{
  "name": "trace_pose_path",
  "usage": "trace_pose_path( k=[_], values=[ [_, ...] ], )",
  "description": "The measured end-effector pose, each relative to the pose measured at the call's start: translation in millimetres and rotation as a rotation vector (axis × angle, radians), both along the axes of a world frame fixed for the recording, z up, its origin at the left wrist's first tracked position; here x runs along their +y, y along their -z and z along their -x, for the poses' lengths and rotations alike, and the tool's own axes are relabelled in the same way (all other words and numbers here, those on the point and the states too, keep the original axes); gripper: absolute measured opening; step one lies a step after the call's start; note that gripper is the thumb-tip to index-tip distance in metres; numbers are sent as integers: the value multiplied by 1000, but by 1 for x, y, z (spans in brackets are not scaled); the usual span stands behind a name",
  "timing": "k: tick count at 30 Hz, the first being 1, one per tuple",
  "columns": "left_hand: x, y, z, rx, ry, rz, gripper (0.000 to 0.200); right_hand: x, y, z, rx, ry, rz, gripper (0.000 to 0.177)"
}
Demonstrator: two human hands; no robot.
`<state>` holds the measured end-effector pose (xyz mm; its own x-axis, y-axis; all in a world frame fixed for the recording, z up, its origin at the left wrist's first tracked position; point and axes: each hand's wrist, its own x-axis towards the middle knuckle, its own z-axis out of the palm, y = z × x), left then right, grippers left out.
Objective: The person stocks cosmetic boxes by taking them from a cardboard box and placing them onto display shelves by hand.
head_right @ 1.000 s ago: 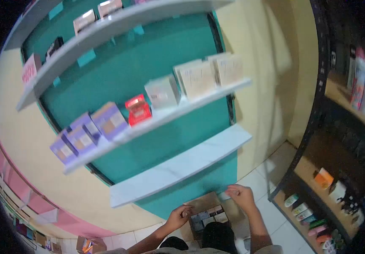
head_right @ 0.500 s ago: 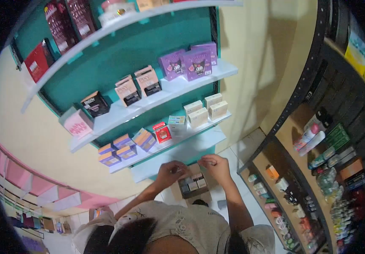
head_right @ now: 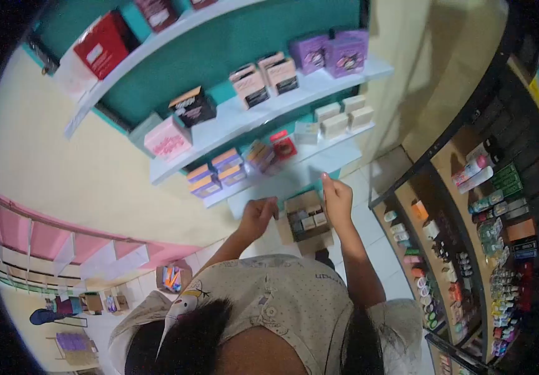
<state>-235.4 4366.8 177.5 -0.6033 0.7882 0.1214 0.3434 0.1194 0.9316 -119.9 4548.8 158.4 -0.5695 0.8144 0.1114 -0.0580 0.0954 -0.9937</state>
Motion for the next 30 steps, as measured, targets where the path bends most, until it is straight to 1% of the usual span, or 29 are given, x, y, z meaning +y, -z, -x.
trace_pose_path(
  k=[1,2,3,4,5,6,7,8,9,10,11,13,15,17,19,21,24,25,26,29,30],
  values=[
    [-17,6,5,-3,-22,-23,45,-15,6,6,10,-15,24,54],
    [-35,-2,8,3,-55,24,44,-24,8,16,26,-26,36,53],
    [-53,5,15,-15,-110,-25,45,-32,7,25,39,-39,39,53],
    [-76,3,22,-51,-131,2,45,-48,-2,30,-9,-18,65,51],
    [-99,3,31,-9,-155,35,48,-65,0,37,-9,-36,89,51],
    [-121,17,39,-67,-207,-49,50,-76,4,47,-1,-54,100,51],
    [-140,18,44,-124,-252,-109,52,-87,8,56,7,-73,112,50],
    [-159,20,52,-59,-300,-100,52,-99,14,64,-12,-125,115,50],
    [-177,16,49,-129,-423,-110,53,-109,19,72,-31,-178,120,49],
    [-194,21,52,-147,-517,-127,53,-116,17,80,-48,-233,123,49],
    [-205,10,48,-212,-604,-147,53,-121,10,87,-50,-268,-88,43],
    [-228,1,40,-251,-711,-119,54,-124,-4,105,-35,-340,-511,34],
    [-244,8,35,-238,-730,-169,55,-112,-38,132,80,-333,-994,29],
    [-249,18,33,-206,-743,-192,56,-95,-55,160,99,-380,-1277,34],
    [-247,29,29,-167,-750,-183,57,-72,-62,177,-6,-495,-1355,40],
    [-236,35,26,-178,-758,-207,57,-37,-70,195,-219,-544,-1283,36],
    [-206,47,6,-245,-784,-251,57,11,-78,200,-534,-623,-1198,32],
    [-194,51,3,-266,-795,-272,56,17,-91,199,-631,-644,-1177,32],
    [-185,57,0,-267,-770,-254,56,20,-105,196,-783,-652,-1254,30],
    [-148,45,-17,-249,-743,-179,57,65,-65,206,-432,-622,-1288,34],
    [-138,41,-22,-234,-725,-148,57,72,-59,207,-359,-634,-1300,38]
  ],
)
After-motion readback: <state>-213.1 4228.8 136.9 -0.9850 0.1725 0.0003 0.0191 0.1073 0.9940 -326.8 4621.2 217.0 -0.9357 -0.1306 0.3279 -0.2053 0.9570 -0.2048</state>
